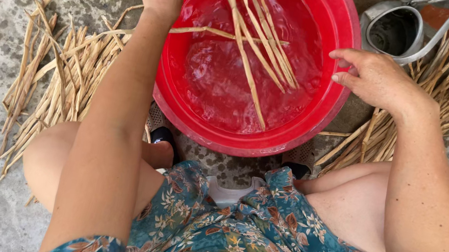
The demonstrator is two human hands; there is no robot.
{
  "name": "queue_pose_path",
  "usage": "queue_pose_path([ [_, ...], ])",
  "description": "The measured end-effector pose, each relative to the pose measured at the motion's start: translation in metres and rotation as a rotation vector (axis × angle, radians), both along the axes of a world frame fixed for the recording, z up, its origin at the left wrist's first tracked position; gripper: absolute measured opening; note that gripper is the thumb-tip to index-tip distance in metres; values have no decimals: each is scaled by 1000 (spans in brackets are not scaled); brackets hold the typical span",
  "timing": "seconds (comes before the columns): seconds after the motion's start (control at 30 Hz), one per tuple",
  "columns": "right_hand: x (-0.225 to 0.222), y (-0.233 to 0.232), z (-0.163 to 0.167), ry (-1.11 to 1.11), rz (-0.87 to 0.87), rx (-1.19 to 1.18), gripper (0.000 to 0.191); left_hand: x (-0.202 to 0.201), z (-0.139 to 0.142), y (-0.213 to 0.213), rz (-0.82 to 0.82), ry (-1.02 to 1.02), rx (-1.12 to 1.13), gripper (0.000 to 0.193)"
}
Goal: The person sits on a concrete floor and repeatedly dips bundles of dried plant stalks into a red basin of water. They agitate the stalks in the water, lift them to drain, and then place them back into the basin. The person also gathers a larger bundle of stalks and ties them together with a thin strip.
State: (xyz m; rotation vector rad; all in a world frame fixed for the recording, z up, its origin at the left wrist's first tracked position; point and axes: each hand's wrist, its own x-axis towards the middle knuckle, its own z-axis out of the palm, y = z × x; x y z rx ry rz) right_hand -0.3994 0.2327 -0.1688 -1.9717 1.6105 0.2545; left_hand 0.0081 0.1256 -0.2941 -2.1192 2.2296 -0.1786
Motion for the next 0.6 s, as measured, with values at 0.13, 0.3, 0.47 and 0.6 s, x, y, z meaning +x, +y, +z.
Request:
queue_pose_path([
  [0.13, -4, 3, -9, 6, 16, 29, 50, 3, 0, 3, 113, 395, -252, 11],
  [0.3, 6, 0, -44, -82, -71, 204, 51, -38, -32, 63, 460, 881, -234, 15],
  [0.47, 17, -28, -83, -26, -154, 146, 50, -97, -88, 145, 467, 1048, -119, 26],
  [0.6, 56, -45, -130, -296, -454, -149, 62, -101, -137, 171, 454, 1074, 466, 29],
])
